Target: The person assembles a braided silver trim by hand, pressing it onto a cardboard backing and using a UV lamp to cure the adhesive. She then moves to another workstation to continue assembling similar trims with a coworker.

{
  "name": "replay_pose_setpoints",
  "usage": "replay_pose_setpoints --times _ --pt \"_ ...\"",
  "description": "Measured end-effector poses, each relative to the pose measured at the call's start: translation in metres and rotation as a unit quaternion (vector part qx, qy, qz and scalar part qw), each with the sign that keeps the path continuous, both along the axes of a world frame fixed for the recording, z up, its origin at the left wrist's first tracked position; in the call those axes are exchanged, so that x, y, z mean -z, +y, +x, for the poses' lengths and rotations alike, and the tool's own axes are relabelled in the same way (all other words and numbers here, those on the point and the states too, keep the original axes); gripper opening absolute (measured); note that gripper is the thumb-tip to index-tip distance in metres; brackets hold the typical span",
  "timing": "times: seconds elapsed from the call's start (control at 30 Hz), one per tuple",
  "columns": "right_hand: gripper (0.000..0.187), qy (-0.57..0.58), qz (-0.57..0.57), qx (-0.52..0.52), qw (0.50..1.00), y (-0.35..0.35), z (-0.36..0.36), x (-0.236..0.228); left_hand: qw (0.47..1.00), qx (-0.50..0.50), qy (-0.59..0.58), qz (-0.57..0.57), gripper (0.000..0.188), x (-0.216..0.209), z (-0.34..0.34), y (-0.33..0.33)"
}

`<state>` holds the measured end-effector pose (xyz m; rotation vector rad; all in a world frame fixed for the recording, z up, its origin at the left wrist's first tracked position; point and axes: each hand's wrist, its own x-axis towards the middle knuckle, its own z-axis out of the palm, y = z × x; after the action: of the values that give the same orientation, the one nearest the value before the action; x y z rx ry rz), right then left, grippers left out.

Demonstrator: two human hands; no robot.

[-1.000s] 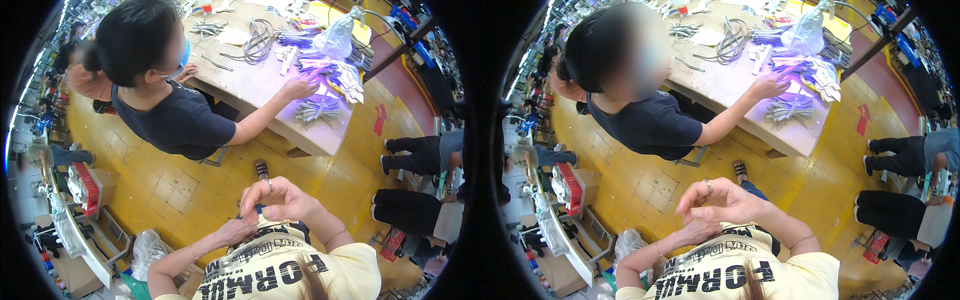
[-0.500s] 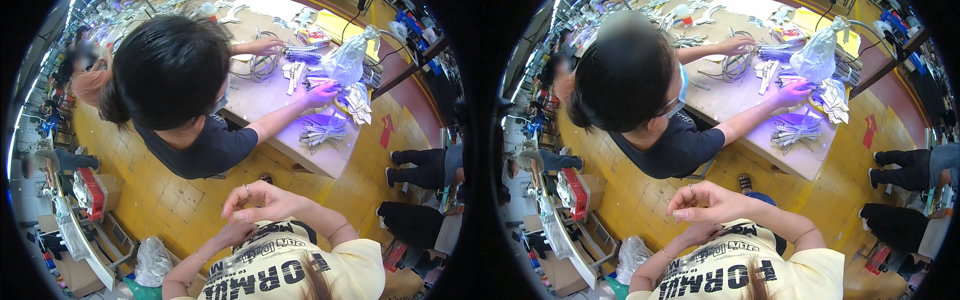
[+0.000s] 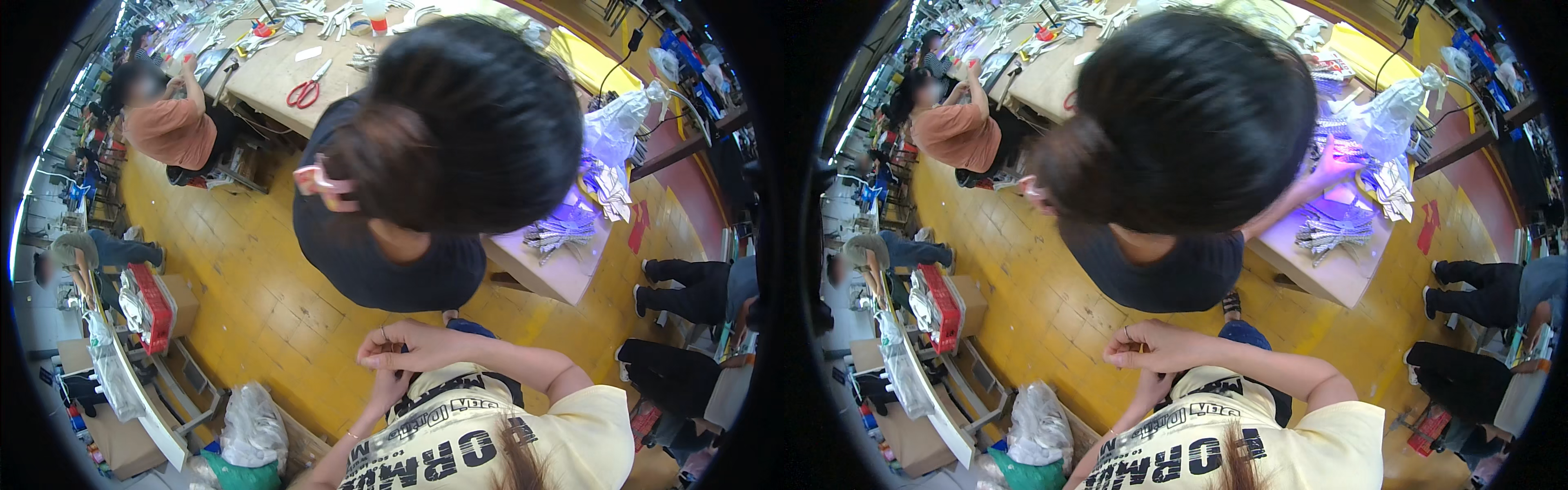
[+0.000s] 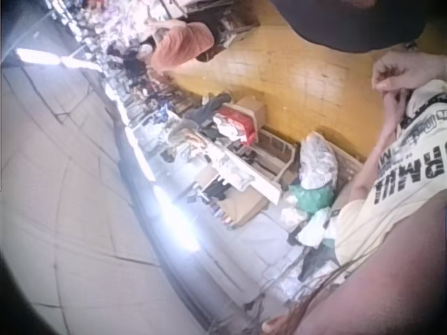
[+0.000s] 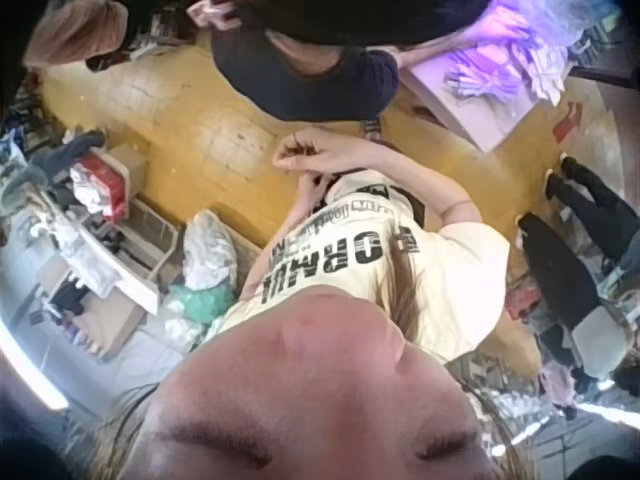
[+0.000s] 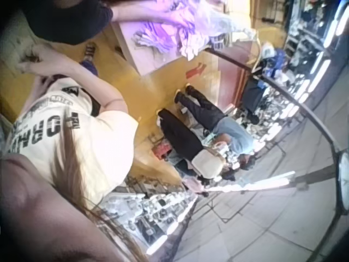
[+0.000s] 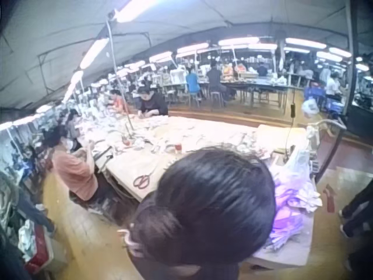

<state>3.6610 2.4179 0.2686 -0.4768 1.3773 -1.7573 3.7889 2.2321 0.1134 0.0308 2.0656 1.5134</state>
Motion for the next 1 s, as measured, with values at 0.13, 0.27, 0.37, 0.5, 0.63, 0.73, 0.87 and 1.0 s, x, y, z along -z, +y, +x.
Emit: replay_pose_setpoints --times 0.13,0.27,0.37,0.5,0.63,0.73,0.87,1.0 --pt "0.033 0.064 -0.001 0.017 0.998 -0.047 -0.007 -0.007 0.996 0.057 -0.043 -0.050 0.041 -0.003 -0.008 -0.054" --pt "0.031 0.108 0.002 0.070 0.992 -0.096 -0.004 -0.011 0.998 0.068 0.005 0.004 0.046 -0.012 -0.017 -0.099" --pt "0.031 0.116 -0.014 0.119 0.986 -0.112 0.010 -0.011 0.989 0.148 0.021 -0.018 0.047 -0.016 -0.032 -0.117" --pt "0.032 0.074 0.008 0.179 0.981 -0.096 0.033 -0.002 0.979 0.204 -0.008 -0.015 0.047 -0.014 -0.051 -0.112" --pt "0.036 0.081 0.075 0.214 0.971 -0.060 0.043 0.014 0.969 0.246 -0.011 -0.016 0.047 -0.006 -0.068 -0.074" --pt "0.038 0.100 0.076 0.258 0.958 -0.022 0.048 0.022 0.963 0.266 -0.027 -0.016 0.048 -0.001 -0.081 -0.040" --pt "0.032 0.083 0.054 0.277 0.956 0.032 0.044 0.030 0.958 0.281 -0.053 -0.015 0.048 -0.003 -0.097 -0.010" --pt "0.030 0.079 0.036 0.247 0.965 0.066 0.041 0.037 0.954 0.285 -0.096 -0.006 0.049 -0.014 -0.111 0.007"
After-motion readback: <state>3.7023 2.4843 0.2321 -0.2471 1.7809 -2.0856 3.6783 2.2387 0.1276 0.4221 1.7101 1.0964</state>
